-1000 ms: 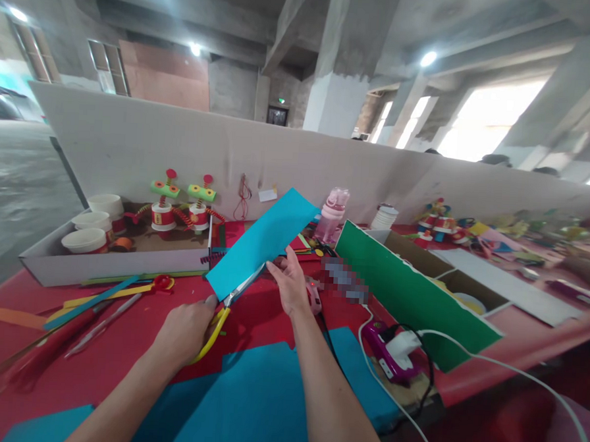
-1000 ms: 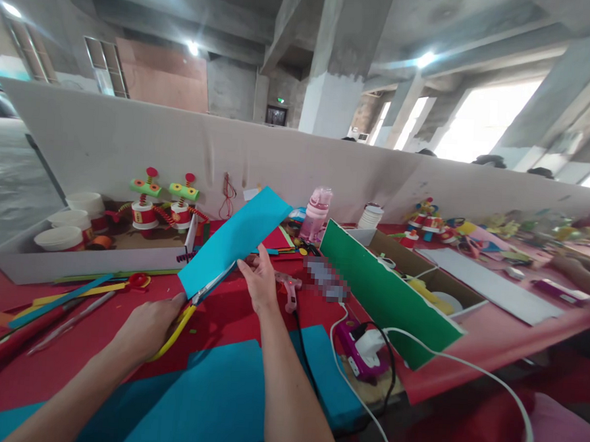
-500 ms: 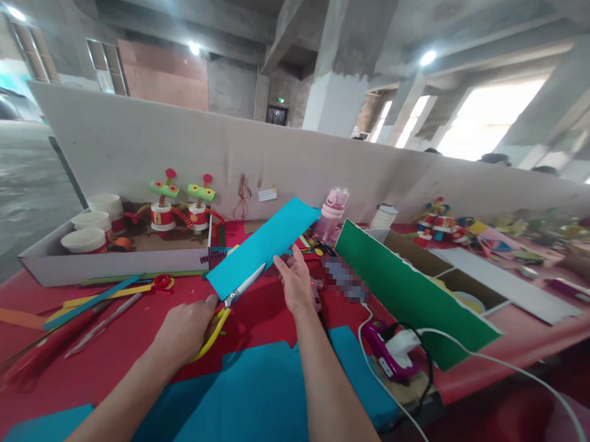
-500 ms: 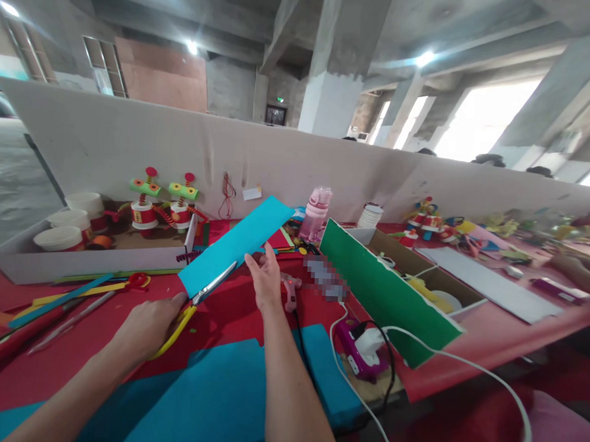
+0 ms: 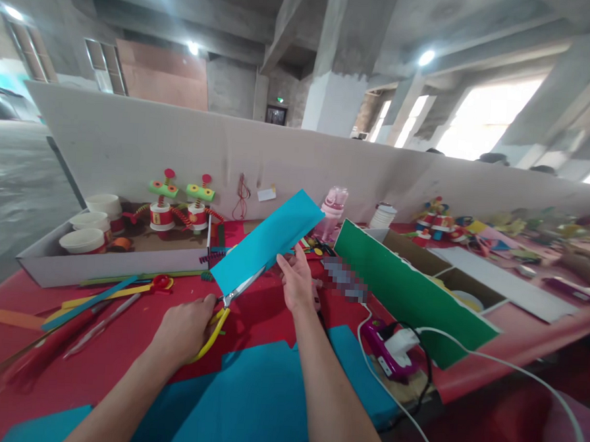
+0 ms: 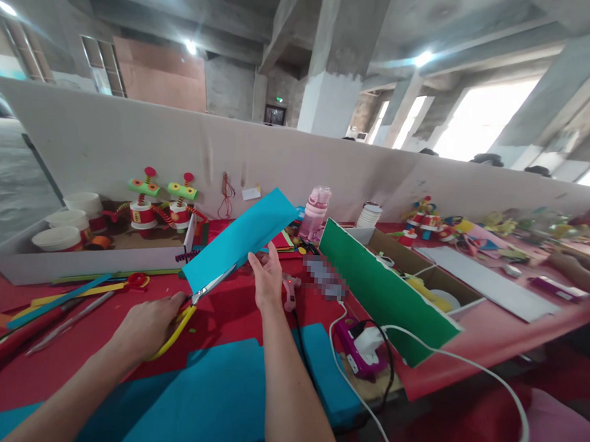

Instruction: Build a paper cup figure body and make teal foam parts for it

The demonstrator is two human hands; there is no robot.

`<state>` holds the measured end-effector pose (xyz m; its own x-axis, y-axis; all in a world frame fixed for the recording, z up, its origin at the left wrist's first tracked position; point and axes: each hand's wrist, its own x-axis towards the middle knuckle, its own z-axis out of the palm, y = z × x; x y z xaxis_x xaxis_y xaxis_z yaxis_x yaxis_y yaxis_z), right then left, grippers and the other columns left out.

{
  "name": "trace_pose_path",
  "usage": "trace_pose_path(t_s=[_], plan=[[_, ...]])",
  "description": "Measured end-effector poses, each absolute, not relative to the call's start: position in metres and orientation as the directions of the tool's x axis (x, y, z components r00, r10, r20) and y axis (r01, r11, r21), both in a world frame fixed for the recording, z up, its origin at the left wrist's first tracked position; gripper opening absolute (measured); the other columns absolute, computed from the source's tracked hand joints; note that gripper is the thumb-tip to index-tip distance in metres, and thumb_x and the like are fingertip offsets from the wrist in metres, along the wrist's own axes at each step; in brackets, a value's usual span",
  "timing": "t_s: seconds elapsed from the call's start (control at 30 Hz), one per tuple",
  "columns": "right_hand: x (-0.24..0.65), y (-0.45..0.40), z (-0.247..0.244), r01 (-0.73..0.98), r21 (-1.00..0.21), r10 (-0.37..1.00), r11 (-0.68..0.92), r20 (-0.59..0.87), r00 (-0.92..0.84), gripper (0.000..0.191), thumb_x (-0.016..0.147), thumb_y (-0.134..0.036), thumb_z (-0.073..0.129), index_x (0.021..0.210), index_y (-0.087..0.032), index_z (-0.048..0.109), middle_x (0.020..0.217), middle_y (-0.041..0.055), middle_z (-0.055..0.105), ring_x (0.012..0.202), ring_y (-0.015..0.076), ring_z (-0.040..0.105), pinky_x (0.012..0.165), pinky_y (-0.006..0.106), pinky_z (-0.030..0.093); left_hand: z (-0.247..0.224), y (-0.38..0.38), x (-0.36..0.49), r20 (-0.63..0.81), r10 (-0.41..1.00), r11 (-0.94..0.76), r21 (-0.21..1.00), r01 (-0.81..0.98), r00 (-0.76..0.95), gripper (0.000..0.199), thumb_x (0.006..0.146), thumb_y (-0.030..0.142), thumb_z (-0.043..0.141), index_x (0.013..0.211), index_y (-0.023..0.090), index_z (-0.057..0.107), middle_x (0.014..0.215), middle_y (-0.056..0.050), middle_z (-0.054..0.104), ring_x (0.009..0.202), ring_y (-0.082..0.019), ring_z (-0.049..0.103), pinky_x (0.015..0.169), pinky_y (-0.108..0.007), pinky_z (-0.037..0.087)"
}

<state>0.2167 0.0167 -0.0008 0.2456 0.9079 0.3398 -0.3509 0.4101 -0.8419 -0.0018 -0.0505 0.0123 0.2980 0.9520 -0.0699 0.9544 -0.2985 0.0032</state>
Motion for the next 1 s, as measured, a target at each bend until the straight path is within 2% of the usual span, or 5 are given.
trace_pose_path(t_s=[0.17, 0.37, 0.63, 0.83, 1.0], plan=[[0.216, 0.018, -0.005, -0.326, -0.868, 0.919, 0.375, 0.303, 0.251, 0.075, 0.072, -0.036, 0.075, 0.14, -0.023, 0.046, 0.098, 0.0023, 0.07, 0.094, 0.0196, 0.064, 0.088, 0.037, 0.052, 0.011, -0.051, -0.002, -0.047, 0.954, -0.295, 0.013, 0.955, 0.295, 0.024, 0.091, 0.026, 0.035, 0.107, 0.016, 0.05, 0.096, -0.016, 0.069, 0.09, -0.032, 0.068, 0.068, -0.036, 0.048], [0.217, 0.02, -0.003, -0.359, -0.816, 0.884, 0.453, 0.361, 0.296, 0.07, 0.075, -0.036, 0.074, 0.138, -0.024, 0.045, 0.109, 0.0044, 0.069, 0.094, 0.0205, 0.066, 0.087, 0.038, 0.054, 0.011, -0.05, -0.002, -0.052, 0.954, -0.295, 0.018, 0.955, 0.295, 0.024, 0.091, 0.027, 0.036, 0.106, 0.016, 0.05, 0.098, -0.016, 0.068, 0.087, -0.03, 0.067, 0.065, -0.036, 0.048], [0.216, 0.017, -0.002, -0.47, -0.836, 0.958, 0.284, 0.229, 0.171, 0.053, 0.067, -0.035, 0.079, 0.114, -0.025, 0.058, 0.08, -0.0026, 0.065, 0.066, 0.0156, 0.064, 0.063, 0.031, 0.057, 0.011, -0.05, -0.003, -0.051, 0.955, -0.29, 0.018, 0.957, 0.291, 0.023, 0.091, 0.028, 0.036, 0.105, 0.017, 0.051, 0.095, -0.016, 0.069, 0.088, -0.031, 0.068, 0.066, -0.035, 0.047], [0.208, 0.012, 0.002, -0.49, -0.834, 0.967, 0.255, 0.235, 0.103, 0.047, 0.067, -0.036, 0.079, 0.108, -0.024, 0.059, 0.081, -0.003, 0.064, 0.066, 0.0144, 0.063, 0.061, 0.029, 0.057, 0.013, -0.053, -0.002, -0.048, 0.951, -0.306, 0.003, 0.952, 0.306, 0.023, 0.091, 0.027, 0.035, 0.101, 0.016, 0.052, 0.091, -0.016, 0.069, 0.087, -0.032, 0.069, 0.064, -0.034, 0.047], [0.211, 0.016, -0.002, -0.585, -0.786, 0.979, 0.202, 0.173, 0.105, 0.038, 0.064, -0.031, 0.082, 0.093, -0.025, 0.058, 0.073, -0.0066, 0.06, 0.058, 0.0081, 0.057, 0.052, 0.018, 0.051, 0.013, -0.052, -0.001, -0.088, 0.951, -0.295, 0.018, 0.955, 0.295, 0.024, 0.09, 0.027, 0.037, 0.105, 0.016, 0.053, 0.093, -0.017, 0.07, 0.086, -0.031, 0.069, 0.065, -0.035, 0.048]])
